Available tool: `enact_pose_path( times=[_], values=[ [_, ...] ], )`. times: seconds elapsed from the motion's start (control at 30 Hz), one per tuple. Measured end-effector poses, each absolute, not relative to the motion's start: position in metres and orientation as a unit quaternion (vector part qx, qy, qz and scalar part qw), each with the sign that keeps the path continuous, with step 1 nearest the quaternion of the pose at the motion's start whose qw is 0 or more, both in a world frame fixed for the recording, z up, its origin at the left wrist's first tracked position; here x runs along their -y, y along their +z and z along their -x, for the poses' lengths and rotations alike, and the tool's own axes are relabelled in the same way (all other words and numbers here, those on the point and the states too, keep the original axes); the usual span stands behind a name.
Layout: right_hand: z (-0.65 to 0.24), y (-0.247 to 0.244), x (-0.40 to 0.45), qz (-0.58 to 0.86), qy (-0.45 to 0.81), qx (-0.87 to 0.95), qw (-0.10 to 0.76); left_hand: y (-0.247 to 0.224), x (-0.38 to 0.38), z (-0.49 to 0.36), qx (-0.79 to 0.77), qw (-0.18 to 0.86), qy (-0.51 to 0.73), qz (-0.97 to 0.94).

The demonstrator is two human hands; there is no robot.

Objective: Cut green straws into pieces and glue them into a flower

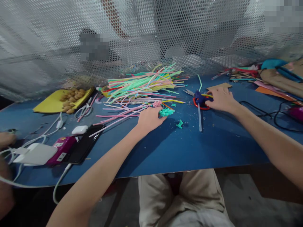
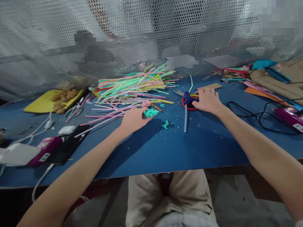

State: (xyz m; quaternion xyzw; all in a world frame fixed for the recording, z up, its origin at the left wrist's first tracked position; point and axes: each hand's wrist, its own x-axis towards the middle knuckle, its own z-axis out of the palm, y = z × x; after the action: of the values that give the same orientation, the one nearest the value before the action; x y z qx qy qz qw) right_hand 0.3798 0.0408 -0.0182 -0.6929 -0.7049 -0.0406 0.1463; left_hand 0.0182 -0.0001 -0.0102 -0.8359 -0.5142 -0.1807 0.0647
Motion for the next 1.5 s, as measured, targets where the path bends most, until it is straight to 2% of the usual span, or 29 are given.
enact_pose_path(
  times=[0.13,0.27,0.37,0.57,0.8,0.97,1.03,1.17,1.37,1.5],
  values=[
    [-0.39,-0.024,-0.049,0.682,-0.032,0.722,0.11,-0.006,0.005,-0.019,0.463,-0.031,-0.162,0.871],
    [-0.394,-0.021,-0.056,0.637,0.035,0.763,0.106,-0.003,0.012,-0.024,0.381,-0.113,-0.114,0.911],
    [-0.392,-0.019,-0.056,0.648,0.064,0.748,0.126,-0.004,0.015,-0.03,0.368,-0.116,-0.116,0.915],
    [-0.379,-0.01,-0.042,0.692,0.034,0.71,0.123,-0.01,0.014,-0.036,0.381,-0.126,-0.107,0.91],
    [-0.361,0.003,-0.028,0.688,0.016,0.691,0.221,-0.007,0.017,-0.037,0.377,-0.16,-0.084,0.908],
    [-0.349,0.005,-0.022,0.628,0.008,0.706,0.328,-0.004,0.019,-0.034,0.355,-0.185,-0.123,0.908],
    [-0.345,0.004,-0.02,0.602,0.047,0.709,0.364,-0.001,0.018,-0.03,0.332,-0.226,-0.161,0.902],
    [-0.342,0.001,-0.014,0.524,0.223,0.692,0.444,0.007,0.016,-0.022,0.307,-0.274,-0.266,0.872],
    [-0.344,-0.004,-0.006,0.395,0.381,0.748,0.373,0.006,0.014,-0.021,0.332,-0.213,-0.408,0.824],
    [-0.339,-0.008,-0.002,0.28,0.447,0.763,0.373,0.001,0.014,-0.02,0.315,-0.132,-0.452,0.824]
  ],
)
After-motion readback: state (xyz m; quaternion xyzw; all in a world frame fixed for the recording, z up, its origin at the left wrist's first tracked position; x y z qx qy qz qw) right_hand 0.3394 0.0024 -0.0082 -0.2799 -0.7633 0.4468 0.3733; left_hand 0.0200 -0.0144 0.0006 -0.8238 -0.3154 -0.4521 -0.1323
